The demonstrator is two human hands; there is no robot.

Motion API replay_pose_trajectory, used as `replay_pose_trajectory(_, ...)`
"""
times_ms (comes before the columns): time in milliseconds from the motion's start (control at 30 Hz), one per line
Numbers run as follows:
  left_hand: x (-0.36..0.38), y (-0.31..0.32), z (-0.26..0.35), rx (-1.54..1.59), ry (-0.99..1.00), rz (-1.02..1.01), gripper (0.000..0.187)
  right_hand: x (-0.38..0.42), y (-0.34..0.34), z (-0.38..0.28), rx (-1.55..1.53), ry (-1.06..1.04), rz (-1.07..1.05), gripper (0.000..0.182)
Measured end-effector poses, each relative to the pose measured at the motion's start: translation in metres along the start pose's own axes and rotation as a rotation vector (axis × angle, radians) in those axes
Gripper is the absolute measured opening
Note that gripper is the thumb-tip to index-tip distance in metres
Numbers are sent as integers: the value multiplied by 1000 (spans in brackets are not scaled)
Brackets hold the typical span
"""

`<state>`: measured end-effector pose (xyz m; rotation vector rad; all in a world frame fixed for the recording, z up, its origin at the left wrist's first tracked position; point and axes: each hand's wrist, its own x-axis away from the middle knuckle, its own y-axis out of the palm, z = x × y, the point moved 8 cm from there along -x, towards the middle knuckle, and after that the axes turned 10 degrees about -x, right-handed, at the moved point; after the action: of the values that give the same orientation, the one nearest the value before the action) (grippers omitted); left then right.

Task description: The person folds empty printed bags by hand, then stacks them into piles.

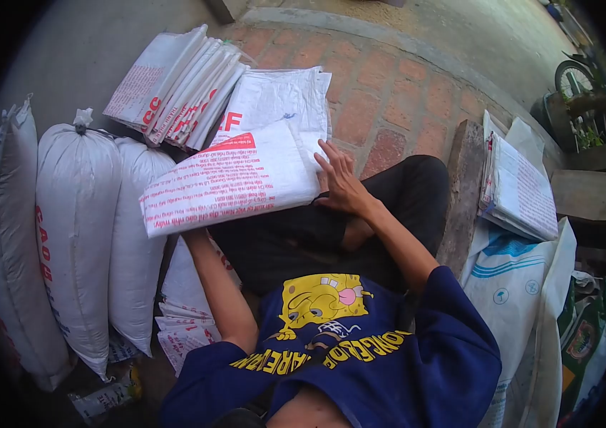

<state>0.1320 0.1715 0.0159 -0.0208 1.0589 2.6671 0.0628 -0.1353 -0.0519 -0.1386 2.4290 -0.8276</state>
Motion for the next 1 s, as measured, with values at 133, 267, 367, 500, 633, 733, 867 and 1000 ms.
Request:
replay_pose_trajectory(133, 16, 11, 5, -83, -6, -37, 49, -5, -13, -13, -44, -54, 181, 93)
replay_pose_trajectory(267, 25, 23, 22, -309, 122, -174, 48, -7, -42, -78, -6, -240, 172, 23)
replay_pose_trajectory(367, 40, 44, 44, -709, 378, -431, 43, -14, -95, -98, -503, -189, 202, 22)
replay_pose_trajectory(500, 66, 88, 51, -814, 388, -712, 40, -4, -159, -127, -957, -100, 104, 24)
replay_pose_trajectory(633, 90, 99, 45, -730, 263, -700, 39, 15, -170, -134, -1083, 247, 214, 33)
replay_pose_trajectory(733, 102, 46, 31, -1039, 150, -124, 33, 21, -151, -101, -825, 130, 325, 41)
replay_pose_trajectory(867, 74, 28, 18, -1237, -38, 403, 38, 38, -90, -9, -838, 612, 261, 50)
replay_pose_trajectory(1000, 44, 39, 8, -1656, -348, 355, 57, 95, -31, 38, -1063, 1332, 289, 75)
